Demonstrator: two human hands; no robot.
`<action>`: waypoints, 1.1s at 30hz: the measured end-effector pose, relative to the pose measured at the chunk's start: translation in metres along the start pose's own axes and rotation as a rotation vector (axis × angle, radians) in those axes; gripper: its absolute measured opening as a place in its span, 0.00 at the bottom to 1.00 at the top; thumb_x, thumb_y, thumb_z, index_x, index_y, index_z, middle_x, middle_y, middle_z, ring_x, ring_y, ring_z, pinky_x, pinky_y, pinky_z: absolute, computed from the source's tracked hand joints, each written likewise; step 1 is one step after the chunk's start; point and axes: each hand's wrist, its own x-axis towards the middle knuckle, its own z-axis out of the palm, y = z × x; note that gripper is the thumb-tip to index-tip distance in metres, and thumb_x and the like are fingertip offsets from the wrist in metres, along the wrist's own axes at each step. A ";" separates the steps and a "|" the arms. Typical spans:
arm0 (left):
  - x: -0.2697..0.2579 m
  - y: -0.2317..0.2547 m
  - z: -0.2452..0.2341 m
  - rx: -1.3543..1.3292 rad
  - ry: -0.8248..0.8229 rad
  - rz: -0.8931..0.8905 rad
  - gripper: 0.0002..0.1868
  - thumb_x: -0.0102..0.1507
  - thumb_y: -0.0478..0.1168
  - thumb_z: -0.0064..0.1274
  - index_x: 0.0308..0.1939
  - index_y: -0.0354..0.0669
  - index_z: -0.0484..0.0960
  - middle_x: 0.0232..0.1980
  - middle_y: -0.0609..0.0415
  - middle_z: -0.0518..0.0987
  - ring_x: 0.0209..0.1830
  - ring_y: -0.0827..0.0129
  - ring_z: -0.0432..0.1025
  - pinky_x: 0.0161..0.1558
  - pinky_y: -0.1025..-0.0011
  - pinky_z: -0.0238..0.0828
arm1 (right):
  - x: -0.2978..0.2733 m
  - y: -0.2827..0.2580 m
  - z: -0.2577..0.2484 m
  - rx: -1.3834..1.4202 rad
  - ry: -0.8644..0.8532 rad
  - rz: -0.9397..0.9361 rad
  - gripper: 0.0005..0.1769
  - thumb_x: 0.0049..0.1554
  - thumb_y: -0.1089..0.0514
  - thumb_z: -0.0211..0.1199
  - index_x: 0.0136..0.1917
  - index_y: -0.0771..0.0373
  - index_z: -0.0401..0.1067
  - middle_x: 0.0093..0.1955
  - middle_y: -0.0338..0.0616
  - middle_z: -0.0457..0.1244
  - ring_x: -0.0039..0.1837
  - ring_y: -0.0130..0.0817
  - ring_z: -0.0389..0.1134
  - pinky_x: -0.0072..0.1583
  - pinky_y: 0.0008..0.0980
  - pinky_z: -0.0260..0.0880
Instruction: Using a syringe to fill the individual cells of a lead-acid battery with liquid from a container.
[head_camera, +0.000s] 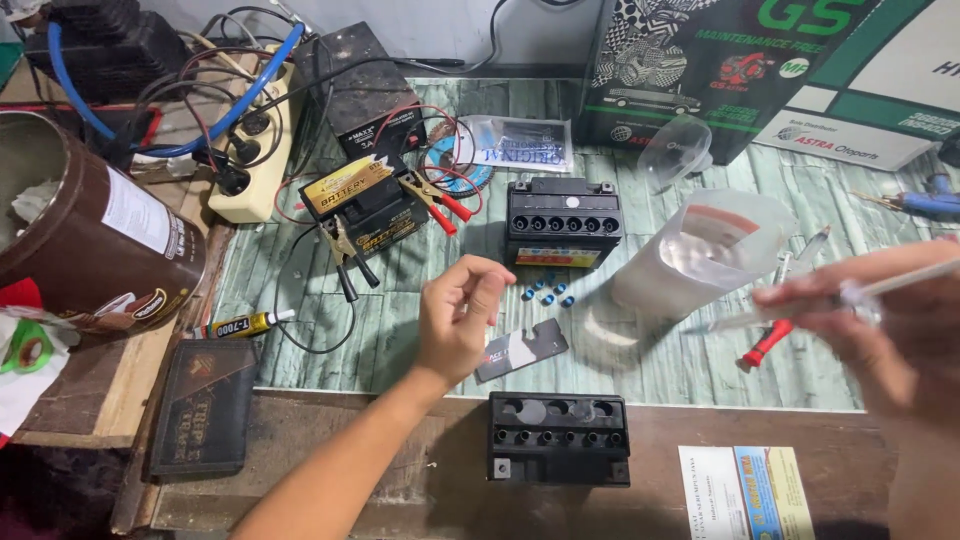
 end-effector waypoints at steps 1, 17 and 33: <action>0.002 -0.005 -0.001 0.160 0.061 0.065 0.18 0.70 0.52 0.44 0.35 0.45 0.81 0.19 0.62 0.71 0.17 0.78 0.65 0.21 0.77 0.56 | -0.005 0.030 -0.014 0.005 0.121 -0.003 0.09 0.68 0.56 0.56 0.57 0.63 0.70 0.53 0.47 0.70 0.57 0.37 0.78 0.64 0.34 0.87; 0.004 -0.024 0.001 0.329 0.074 0.074 0.17 0.69 0.48 0.46 0.32 0.45 0.83 0.16 0.62 0.69 0.15 0.78 0.63 0.23 0.75 0.58 | 0.048 -0.012 -0.023 -0.235 0.347 -0.166 0.14 0.75 0.83 0.60 0.46 0.81 0.66 0.51 0.66 0.66 0.57 0.55 0.75 0.61 0.47 0.82; 0.003 -0.029 0.001 0.339 0.082 0.067 0.19 0.69 0.51 0.45 0.32 0.47 0.84 0.17 0.61 0.73 0.15 0.76 0.67 0.20 0.75 0.61 | 0.058 -0.023 -0.012 -0.228 0.296 -0.346 0.41 0.70 0.91 0.59 0.80 0.66 0.42 0.48 0.80 0.63 0.51 0.63 0.71 0.63 0.56 0.79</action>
